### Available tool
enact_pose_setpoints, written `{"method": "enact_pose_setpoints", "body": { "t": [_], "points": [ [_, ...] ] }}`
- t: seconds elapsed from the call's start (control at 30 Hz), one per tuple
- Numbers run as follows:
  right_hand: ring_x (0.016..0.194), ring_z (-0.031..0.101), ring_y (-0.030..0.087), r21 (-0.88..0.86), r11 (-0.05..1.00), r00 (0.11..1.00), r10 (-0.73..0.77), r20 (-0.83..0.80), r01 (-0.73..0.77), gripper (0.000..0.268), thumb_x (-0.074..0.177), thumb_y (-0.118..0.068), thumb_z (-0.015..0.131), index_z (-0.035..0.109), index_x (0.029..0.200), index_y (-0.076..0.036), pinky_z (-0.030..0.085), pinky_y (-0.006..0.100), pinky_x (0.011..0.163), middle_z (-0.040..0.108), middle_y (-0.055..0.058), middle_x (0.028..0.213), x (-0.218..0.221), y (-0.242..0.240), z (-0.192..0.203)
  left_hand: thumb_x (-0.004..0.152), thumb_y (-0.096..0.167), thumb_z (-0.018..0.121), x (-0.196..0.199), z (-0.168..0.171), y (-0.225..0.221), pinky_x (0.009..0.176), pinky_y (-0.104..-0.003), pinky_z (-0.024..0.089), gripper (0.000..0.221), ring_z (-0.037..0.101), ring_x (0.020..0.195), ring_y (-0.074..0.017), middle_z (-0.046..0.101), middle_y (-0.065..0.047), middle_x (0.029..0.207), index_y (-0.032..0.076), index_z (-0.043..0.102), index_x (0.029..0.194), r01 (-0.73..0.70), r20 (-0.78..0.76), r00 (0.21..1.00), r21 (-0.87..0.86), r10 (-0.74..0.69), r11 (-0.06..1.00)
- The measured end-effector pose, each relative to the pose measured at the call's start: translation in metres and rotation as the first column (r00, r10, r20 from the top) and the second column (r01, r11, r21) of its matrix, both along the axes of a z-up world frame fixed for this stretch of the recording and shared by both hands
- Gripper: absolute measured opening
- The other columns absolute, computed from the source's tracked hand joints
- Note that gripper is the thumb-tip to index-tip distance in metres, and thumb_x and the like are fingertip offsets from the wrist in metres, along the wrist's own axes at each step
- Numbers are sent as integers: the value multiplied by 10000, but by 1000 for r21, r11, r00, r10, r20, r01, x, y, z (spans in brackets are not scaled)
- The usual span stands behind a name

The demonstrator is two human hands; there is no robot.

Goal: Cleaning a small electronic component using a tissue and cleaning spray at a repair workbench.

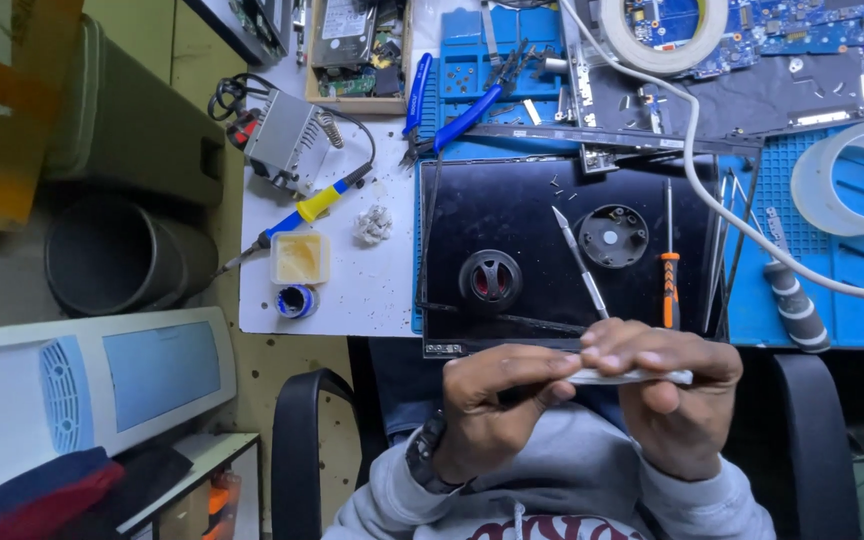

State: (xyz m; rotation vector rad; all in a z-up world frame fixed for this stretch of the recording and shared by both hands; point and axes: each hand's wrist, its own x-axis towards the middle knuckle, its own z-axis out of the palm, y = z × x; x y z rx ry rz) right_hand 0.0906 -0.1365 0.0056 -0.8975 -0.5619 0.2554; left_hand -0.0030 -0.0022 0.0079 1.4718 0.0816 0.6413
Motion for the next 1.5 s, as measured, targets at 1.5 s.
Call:
{"method": "enact_pose_setpoints", "body": {
  "t": [1.5],
  "points": [
    [817,709,154,-889,356,947,35,320,287,90,909,2,714,715,999,6,553,223,709,736,110,923,9,95,49,824,228,943,10,-38,89,1062,-436,545,806,664,1248,-315,655,-137,1388,61,484,1466,-144,-77,974,509,212,848]
  ]
}}
